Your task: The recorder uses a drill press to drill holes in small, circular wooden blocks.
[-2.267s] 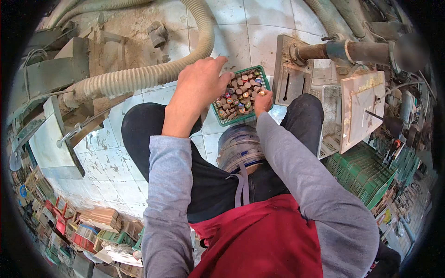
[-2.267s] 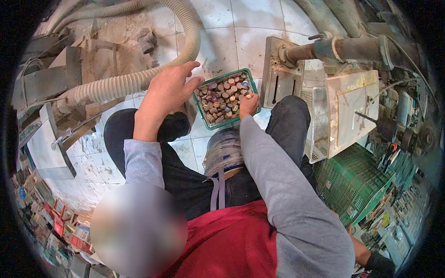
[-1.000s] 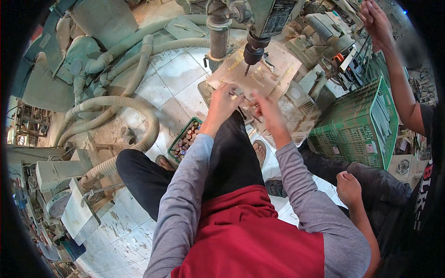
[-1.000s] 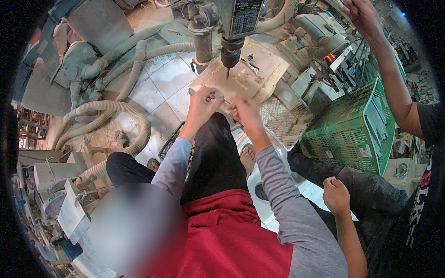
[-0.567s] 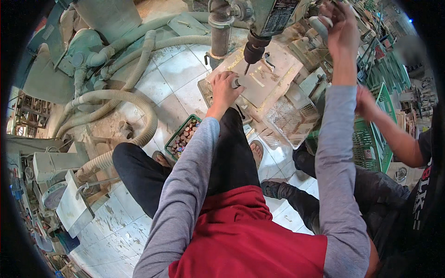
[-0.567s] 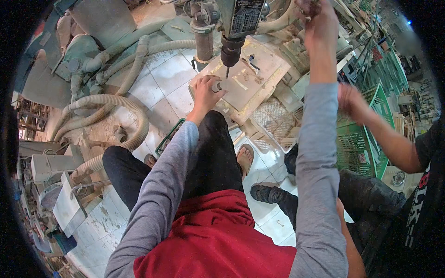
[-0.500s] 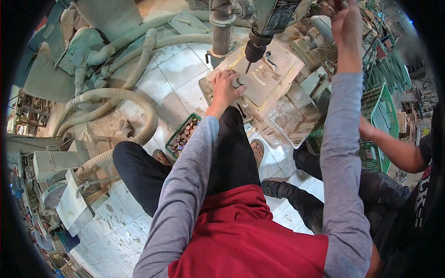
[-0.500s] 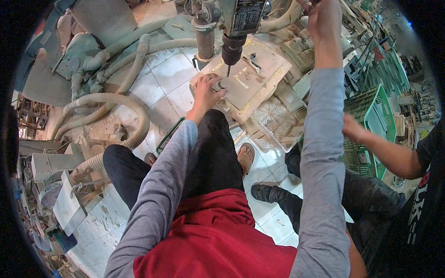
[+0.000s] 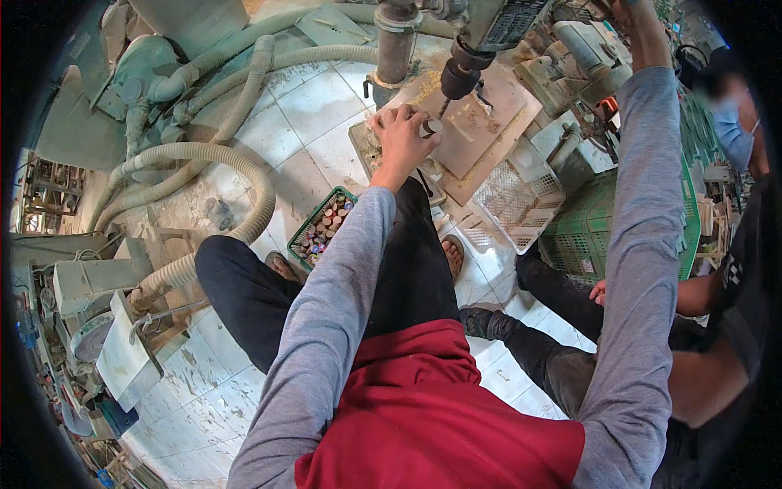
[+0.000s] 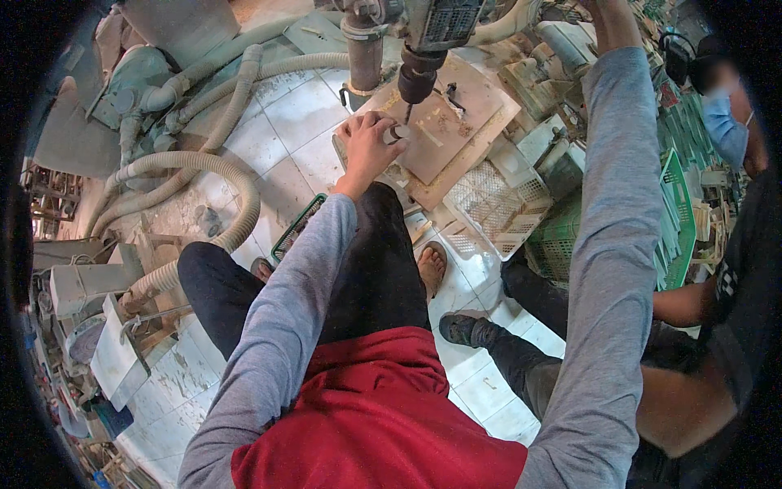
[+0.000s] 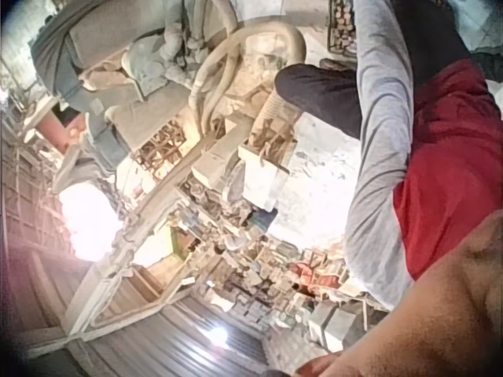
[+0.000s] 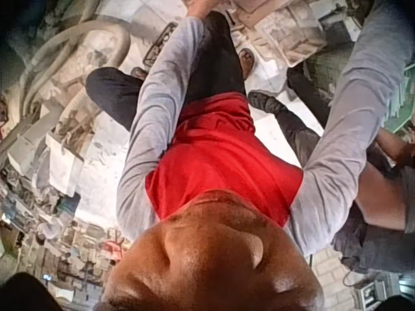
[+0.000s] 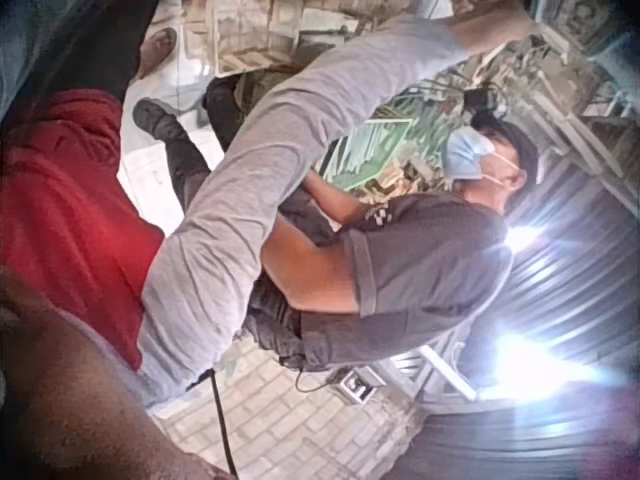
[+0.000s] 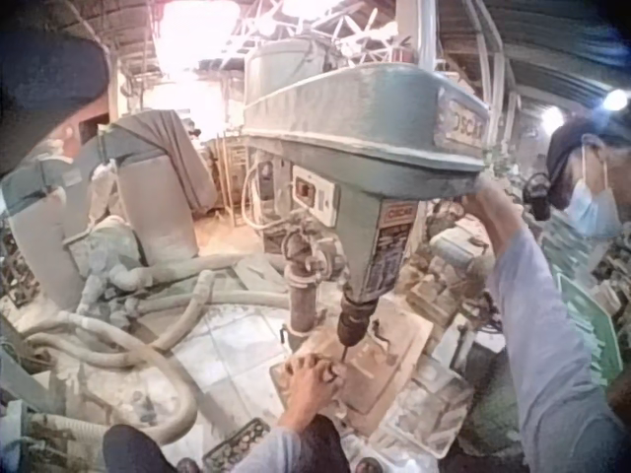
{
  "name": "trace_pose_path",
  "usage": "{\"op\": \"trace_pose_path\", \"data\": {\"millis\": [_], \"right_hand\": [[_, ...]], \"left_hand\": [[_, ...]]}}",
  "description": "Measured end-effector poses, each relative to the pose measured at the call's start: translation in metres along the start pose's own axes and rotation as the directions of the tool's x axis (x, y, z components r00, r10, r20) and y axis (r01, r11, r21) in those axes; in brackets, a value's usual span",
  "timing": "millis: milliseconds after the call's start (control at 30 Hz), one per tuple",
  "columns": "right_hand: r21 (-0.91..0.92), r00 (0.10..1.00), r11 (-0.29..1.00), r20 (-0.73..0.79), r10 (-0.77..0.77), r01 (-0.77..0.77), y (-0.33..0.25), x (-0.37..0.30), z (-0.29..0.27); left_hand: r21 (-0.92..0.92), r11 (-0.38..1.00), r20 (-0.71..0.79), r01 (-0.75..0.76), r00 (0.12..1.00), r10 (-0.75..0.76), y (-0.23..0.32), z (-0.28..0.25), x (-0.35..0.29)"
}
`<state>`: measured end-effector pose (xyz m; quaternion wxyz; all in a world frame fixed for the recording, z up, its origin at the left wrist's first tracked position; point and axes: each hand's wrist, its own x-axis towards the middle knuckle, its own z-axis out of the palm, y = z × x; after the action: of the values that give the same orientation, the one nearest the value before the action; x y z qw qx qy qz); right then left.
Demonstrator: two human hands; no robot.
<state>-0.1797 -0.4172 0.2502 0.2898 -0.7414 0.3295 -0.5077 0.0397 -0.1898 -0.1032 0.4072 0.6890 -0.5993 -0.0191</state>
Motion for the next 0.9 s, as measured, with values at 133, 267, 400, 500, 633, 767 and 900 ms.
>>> {"op": "trace_pose_path", "data": {"millis": [133, 267, 400, 500, 633, 767, 900], "right_hand": [[-0.115, 0.999, 0.993, 0.039, 0.017, -0.013, -0.002, -0.003, -0.005], [-0.211, 0.998, 0.977, 0.054, 0.035, -0.023, 0.0, -0.006, -0.016], [-0.26, 0.997, 0.965, 0.056, 0.051, -0.035, 0.002, -0.013, -0.025], [-0.284, 0.997, 0.958, 0.054, 0.061, -0.043, 0.002, -0.02, -0.029], [-0.317, 0.999, 0.948, 0.031, 0.029, -0.018, 0.005, -0.026, -0.032], [-0.31, 0.996, 0.946, -0.004, 0.092, -0.089, 0.01, -0.024, -0.033], [-0.324, 0.99, 0.936, -0.017, 0.141, -0.138, 0.006, -0.026, -0.031]], "left_hand": [[0.034, 0.999, 0.025, 0.009, 1.0, -0.01, -0.001, 0.003, 0.001], [0.019, 0.999, -0.041, -0.037, 0.998, 0.038, -0.003, 0.01, 0.002], [0.009, 1.0, -0.084, -0.027, 0.996, 0.027, -0.004, 0.013, 0.001], [-0.013, 1.0, -0.12, -0.016, 0.993, 0.014, -0.002, 0.013, 0.0], [-0.067, 0.998, -0.138, 0.017, 0.99, -0.027, 0.001, 0.014, 0.0], [0.003, 0.999, -0.107, 0.033, 0.994, -0.033, 0.0, 0.016, 0.001], [0.003, 1.0, -0.123, 0.015, 0.992, -0.015, -0.002, 0.016, 0.0]]}}
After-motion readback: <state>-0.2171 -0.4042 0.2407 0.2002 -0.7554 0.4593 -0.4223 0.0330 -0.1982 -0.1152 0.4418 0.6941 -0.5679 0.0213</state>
